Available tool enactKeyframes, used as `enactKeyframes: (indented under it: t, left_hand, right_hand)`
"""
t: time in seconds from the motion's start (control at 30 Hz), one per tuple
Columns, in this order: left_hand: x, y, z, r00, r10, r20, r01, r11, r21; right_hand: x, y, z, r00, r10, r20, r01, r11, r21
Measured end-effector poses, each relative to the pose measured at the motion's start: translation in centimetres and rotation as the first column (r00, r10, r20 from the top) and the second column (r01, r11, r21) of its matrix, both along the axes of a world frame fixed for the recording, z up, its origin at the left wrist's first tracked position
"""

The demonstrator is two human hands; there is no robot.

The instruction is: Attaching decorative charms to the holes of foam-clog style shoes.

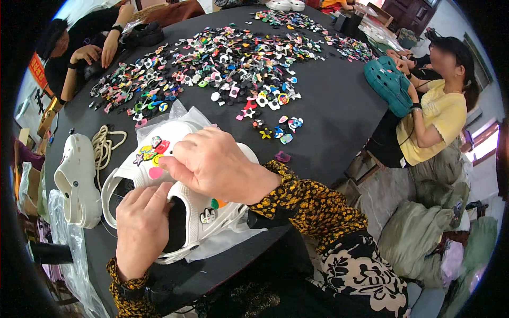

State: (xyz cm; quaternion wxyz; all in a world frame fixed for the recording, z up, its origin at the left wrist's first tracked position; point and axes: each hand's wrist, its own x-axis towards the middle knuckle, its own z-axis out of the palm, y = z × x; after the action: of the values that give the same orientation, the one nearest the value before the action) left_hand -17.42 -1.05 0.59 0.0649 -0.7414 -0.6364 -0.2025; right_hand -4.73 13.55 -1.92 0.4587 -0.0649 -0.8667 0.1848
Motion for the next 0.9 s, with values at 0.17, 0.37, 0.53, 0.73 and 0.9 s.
enactKeyframes:
  t: [0.17,0.37,0.53,0.73,0.9]
  left_hand:
    - [0.0,0.2,-0.1,1.000,0.018,-0.002,-0.018,1.000,0.008]
    - [-0.3,0.1,-0.1,0.997,0.081,0.014,-0.081,0.997,-0.019]
    - [-1.4,-0.2,-0.1,0.981,0.107,0.162,-0.103,0.994,-0.037]
    - [-1.9,-0.5,-0.1,0.964,0.088,0.253,-0.076,0.996,-0.055]
    - [-2.1,-0.3,-0.5,0.973,0.100,0.208,-0.096,0.995,-0.028]
  right_hand:
    - [0.1,0.2,-0.5,0.984,-0.033,-0.176,0.084,0.953,0.290]
    - [2.3,4.3,0.3,0.971,-0.174,-0.164,0.216,0.933,0.289]
    - [4.4,8.5,-0.4,0.803,-0.550,0.229,0.581,0.808,-0.095]
    - [4.4,9.4,-2.1,0.631,-0.474,0.614,0.590,0.807,0.017]
    - [3.8,6.3,-0.4,1.000,0.020,0.000,-0.018,0.891,-0.454]
